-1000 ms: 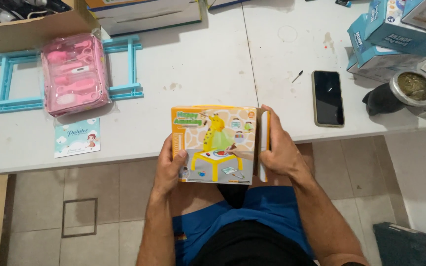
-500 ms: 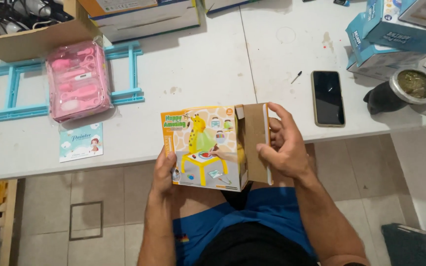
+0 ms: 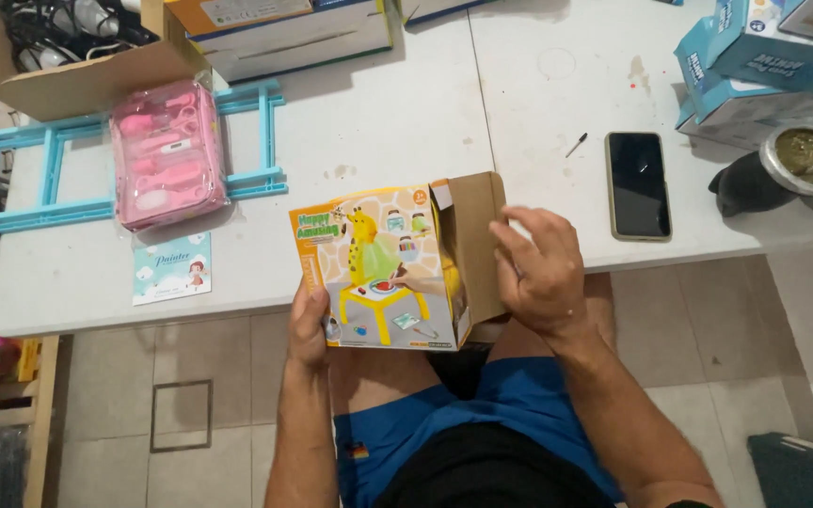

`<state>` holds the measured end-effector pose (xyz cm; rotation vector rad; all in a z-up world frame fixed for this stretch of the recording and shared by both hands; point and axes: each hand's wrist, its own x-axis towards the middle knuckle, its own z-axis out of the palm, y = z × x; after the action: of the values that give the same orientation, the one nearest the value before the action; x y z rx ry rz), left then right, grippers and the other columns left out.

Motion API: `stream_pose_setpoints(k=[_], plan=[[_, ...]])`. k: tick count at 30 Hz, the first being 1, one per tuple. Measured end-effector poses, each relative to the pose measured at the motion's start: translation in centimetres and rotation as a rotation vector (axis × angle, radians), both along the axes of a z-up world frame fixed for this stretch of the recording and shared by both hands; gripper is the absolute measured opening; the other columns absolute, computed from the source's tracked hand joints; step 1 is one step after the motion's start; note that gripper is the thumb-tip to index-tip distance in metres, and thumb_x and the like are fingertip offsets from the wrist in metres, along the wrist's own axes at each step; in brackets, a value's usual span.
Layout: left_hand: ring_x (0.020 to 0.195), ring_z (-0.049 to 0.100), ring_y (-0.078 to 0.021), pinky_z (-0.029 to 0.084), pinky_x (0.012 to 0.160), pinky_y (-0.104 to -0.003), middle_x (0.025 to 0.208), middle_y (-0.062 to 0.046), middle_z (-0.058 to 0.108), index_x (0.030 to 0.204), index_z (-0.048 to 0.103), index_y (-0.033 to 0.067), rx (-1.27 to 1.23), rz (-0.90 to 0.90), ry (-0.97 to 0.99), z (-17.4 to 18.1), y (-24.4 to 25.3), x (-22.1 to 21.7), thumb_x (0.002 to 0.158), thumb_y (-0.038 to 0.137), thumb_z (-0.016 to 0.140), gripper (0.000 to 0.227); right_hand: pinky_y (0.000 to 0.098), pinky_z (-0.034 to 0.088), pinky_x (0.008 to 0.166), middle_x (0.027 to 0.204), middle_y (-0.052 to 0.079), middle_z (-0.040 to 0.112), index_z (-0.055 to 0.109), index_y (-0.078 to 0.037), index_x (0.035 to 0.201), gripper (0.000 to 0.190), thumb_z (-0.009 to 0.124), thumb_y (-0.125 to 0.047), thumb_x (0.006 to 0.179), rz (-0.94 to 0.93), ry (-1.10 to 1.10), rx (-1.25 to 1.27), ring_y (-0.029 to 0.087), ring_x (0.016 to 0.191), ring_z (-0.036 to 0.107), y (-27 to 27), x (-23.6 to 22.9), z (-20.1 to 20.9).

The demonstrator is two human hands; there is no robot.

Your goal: Unboxing and disassembling a giraffe-themed toy drawing board to inspect its components.

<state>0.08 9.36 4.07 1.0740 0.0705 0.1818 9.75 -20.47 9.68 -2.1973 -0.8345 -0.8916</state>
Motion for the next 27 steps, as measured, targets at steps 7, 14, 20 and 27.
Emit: stream_pose_setpoints(k=[7,14,20,27], plan=[[0.085,0.073,-0.0172,0.063,0.076,-0.035,0.103,-0.015,0.072,0.142,0.048,0.0074,0.268,0.077,0.049,0.7,-0.1,0.7,0.094,0.04,0.061,0.06,0.0337,0.053,0.075,0.086,0.002,0.073,0.077,-0.017,0.097,0.029,0.067,-0.044,0.097,0.154,0.293,-0.167,0.022,0.078,0.065,1.0,0.7,3.3],[0.091,0.07,-0.0179,0.061,0.081,-0.034,0.112,-0.014,0.069,0.15,0.042,0.0082,0.344,0.156,0.075,3.2,-1.1,1.5,0.091,0.041,0.066,0.071,0.0535,0.053,0.1,0.123,0.027,0.07,0.059,0.0,0.137,0.042,0.054,-0.022,0.102,0.221,0.839,-0.5,0.044,0.114,0.067,2.6,1.3,7.4],[0.088,0.07,-0.0153,0.061,0.079,-0.034,0.108,-0.012,0.069,0.149,0.044,0.0099,0.286,0.162,0.073,1.7,-0.4,3.0,0.094,0.042,0.065,0.067,0.0501,0.052,0.099,0.119,0.021,0.07,0.064,-0.005,0.134,0.034,0.054,-0.012,0.102,0.471,0.948,-0.06,0.035,0.113,0.066,2.2,4.8,2.5],[0.086,0.069,-0.0156,0.061,0.078,-0.033,0.106,-0.014,0.07,0.146,0.048,0.0078,0.201,0.18,0.067,0.8,-0.4,5.0,0.098,0.036,0.062,0.057,0.0324,0.048,0.023,0.081,0.015,0.061,0.055,0.004,0.141,0.045,0.055,-0.023,0.105,0.571,1.22,0.373,0.021,0.053,0.059,3.4,9.6,-1.8]])
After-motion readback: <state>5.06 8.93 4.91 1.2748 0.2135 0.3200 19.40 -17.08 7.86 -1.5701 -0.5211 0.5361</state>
